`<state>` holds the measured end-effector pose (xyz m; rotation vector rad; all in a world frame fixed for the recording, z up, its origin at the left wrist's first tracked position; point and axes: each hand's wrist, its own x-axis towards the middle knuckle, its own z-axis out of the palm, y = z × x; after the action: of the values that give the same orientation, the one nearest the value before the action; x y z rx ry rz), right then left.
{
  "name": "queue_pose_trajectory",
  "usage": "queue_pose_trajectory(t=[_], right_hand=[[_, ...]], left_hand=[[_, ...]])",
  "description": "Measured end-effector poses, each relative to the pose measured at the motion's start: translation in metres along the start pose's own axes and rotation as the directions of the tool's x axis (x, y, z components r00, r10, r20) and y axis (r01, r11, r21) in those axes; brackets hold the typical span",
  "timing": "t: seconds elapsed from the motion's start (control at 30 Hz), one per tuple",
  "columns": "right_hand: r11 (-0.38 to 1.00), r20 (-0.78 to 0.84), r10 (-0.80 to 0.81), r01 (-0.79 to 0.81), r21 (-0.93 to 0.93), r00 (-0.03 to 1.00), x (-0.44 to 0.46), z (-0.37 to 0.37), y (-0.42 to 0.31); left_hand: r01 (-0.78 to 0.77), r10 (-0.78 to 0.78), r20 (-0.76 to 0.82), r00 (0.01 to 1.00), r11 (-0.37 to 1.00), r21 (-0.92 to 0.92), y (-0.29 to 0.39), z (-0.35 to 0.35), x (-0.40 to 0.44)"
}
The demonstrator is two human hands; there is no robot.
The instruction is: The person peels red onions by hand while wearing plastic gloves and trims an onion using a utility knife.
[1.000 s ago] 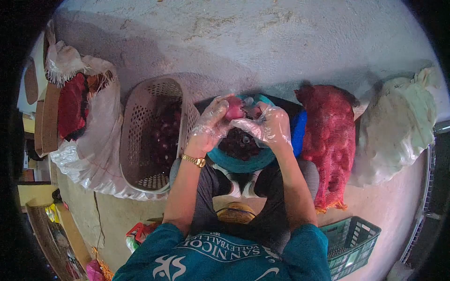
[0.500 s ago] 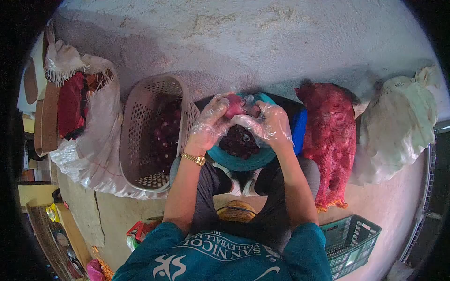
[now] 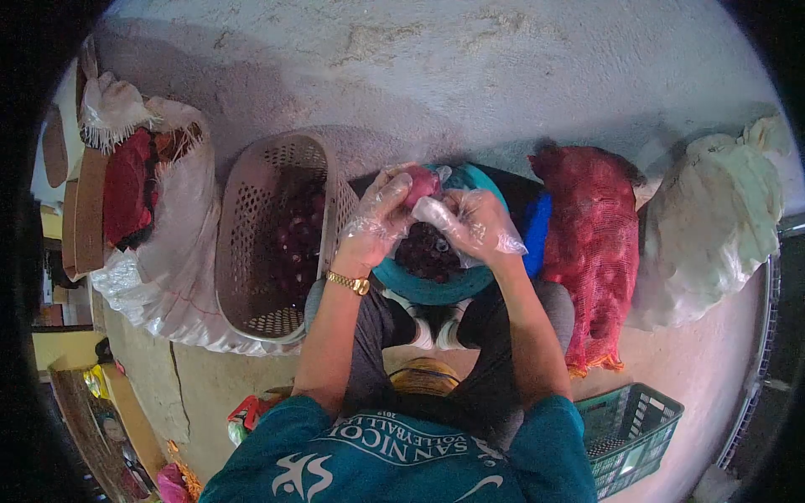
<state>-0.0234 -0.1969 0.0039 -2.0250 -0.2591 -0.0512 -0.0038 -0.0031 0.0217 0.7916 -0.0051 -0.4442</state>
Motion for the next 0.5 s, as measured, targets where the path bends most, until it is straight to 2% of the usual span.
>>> queue_pose_trajectory(t=[0.03,0.1,0.13,0.2,0.33,0.4,0.5], right_hand=[[1.0,0.0,0.0,0.0,0.0,1.0,0.0,-0.003,-0.01],[0.976,0.086,-0.003,0.022,-0.216,0.996,0.0,-0.007,-0.026],[0.976,0.086,-0.004,0.023,-0.216,0.996,0.0,-0.005,-0.023],[0.942,-0.002,-0.201,0.193,-0.274,0.98,0.0,-0.003,-0.016],[0.934,-0.077,-0.172,0.138,-0.33,0.982,0.0,-0.011,-0.017],[0.932,-0.154,-0.108,0.046,-0.36,0.982,0.0,-0.01,-0.019],[0.93,-0.185,-0.106,0.032,-0.365,0.977,0.002,-0.008,-0.016]], left_hand=[[0.0,0.0,0.0,1.0,1.0,0.0,0.0,-0.001,0.001],[0.016,-0.017,-0.01,1.0,1.0,-0.024,-0.001,-0.004,0.003],[0.015,-0.016,-0.01,1.0,1.0,-0.024,-0.001,-0.006,0.004],[-0.017,0.016,-0.013,1.0,0.999,-0.039,-0.001,-0.006,0.005],[-0.049,0.047,-0.028,0.999,0.996,-0.069,0.0,-0.003,0.004],[-0.014,0.015,0.013,1.0,0.998,-0.057,0.002,-0.003,0.003],[0.029,-0.029,0.015,0.999,1.0,0.012,0.0,-0.003,0.002]])
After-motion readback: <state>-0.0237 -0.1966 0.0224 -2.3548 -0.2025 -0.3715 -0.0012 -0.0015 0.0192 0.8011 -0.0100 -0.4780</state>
